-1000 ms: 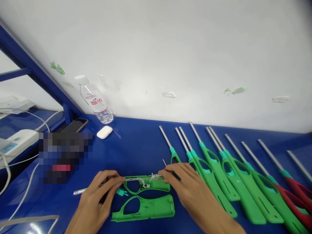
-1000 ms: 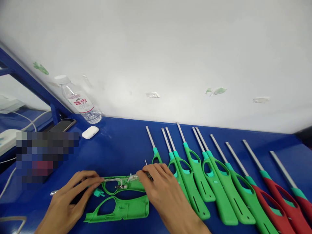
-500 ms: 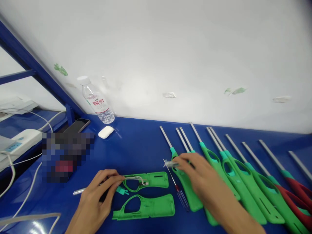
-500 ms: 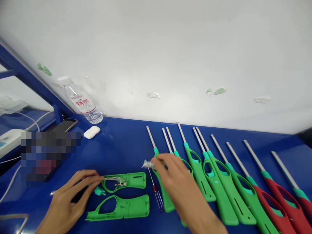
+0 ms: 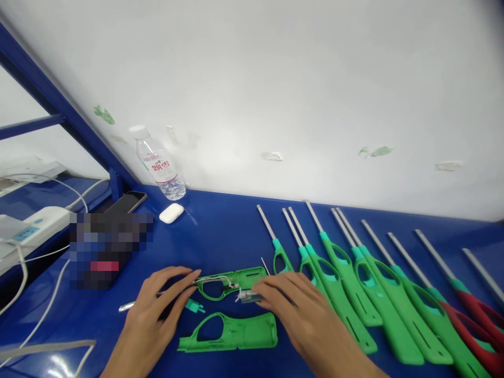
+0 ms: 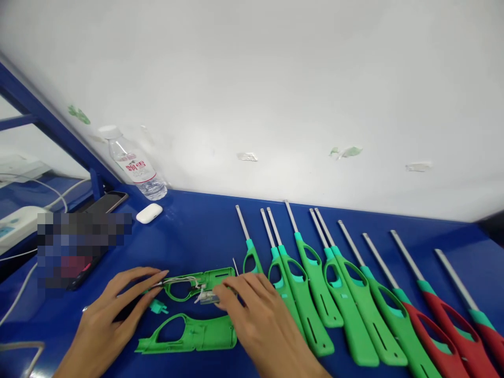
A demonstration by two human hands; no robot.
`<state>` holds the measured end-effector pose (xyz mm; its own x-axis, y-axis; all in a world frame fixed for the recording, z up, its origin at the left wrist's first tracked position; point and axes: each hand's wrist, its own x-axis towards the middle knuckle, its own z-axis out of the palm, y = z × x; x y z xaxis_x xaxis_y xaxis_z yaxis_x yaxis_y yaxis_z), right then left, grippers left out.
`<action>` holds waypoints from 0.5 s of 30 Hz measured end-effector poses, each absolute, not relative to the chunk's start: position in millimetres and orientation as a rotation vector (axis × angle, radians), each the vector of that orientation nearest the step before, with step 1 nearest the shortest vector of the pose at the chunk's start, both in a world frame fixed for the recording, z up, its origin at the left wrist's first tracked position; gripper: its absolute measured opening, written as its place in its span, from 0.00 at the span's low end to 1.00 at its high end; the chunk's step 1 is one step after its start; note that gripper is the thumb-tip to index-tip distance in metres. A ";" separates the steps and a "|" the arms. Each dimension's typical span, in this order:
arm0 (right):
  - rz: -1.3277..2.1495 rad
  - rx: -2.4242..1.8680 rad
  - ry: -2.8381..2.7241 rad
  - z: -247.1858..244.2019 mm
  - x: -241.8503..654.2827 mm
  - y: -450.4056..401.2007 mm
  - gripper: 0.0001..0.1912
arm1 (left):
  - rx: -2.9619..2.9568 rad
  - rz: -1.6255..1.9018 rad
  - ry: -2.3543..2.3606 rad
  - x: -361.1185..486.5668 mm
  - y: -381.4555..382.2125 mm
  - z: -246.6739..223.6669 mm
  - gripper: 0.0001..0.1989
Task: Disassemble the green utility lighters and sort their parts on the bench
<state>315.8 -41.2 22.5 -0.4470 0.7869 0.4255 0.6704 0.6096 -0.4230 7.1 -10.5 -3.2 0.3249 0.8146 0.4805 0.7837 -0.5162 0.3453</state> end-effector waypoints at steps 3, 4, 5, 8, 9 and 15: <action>0.144 -1.073 -2.221 22.3 311.3 -39.7 0.12 | 2.501 1.093 1.534 14.7 -17.3 8.6 0.16; 0.095 -1.045 -2.209 22.4 309.8 -38.8 0.11 | 2.526 1.131 1.502 18.6 -20.5 13.9 0.15; 0.057 -1.015 -2.201 22.8 308.3 -38.0 0.10 | 2.556 1.144 1.460 22.9 -24.1 19.2 0.15; 0.013 -0.953 -2.185 24.5 303.8 -37.2 0.10 | 2.670 1.044 1.311 36.4 -34.6 31.1 0.12; 0.010 -0.945 -2.179 25.3 302.5 -37.7 0.11 | 2.689 0.999 1.286 40.3 -37.3 32.9 0.11; 0.007 -0.937 -2.177 29.3 297.5 -43.3 0.19 | 2.633 0.933 1.228 49.8 -43.8 30.9 0.08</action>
<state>297.5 -43.3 29.3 -0.4481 0.6256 0.6386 0.6217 0.7314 -0.2803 49.8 -43.8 30.9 0.4901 0.7204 0.4907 0.6655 -0.6728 0.3230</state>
